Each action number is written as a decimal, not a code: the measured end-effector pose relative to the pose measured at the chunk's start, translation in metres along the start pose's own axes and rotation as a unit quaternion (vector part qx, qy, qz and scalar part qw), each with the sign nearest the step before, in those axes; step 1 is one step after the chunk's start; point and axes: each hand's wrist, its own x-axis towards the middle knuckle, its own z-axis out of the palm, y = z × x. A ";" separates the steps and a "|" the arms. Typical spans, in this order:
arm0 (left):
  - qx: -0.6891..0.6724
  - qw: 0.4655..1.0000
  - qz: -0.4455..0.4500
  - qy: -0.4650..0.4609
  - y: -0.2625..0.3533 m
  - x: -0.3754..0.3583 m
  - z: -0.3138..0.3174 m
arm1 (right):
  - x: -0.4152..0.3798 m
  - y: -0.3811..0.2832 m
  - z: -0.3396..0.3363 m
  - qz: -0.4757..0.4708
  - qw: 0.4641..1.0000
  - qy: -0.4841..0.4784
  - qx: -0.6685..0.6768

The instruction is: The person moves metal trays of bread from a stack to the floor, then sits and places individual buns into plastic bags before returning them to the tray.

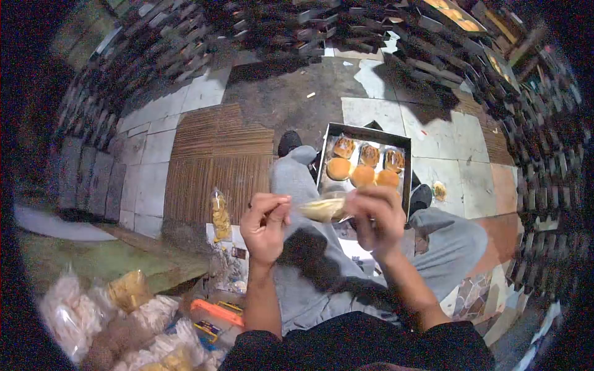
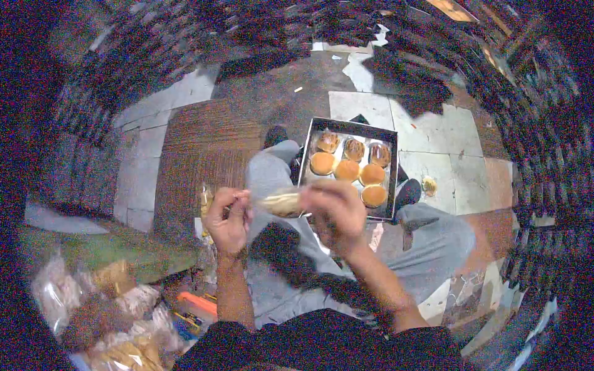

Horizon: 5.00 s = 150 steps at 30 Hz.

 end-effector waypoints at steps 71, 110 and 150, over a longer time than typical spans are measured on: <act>0.219 0.822 0.241 -0.466 -0.026 0.002 0.144 | -0.091 0.027 -0.108 0.237 0.937 -0.258 -0.005; -0.500 0.786 -0.363 -0.009 -0.113 0.101 0.120 | -0.128 0.169 -0.026 0.568 0.756 0.017 0.327; -0.588 0.722 -0.365 -0.025 -0.065 -0.002 0.151 | -0.032 0.008 -0.035 0.394 0.907 -0.112 0.095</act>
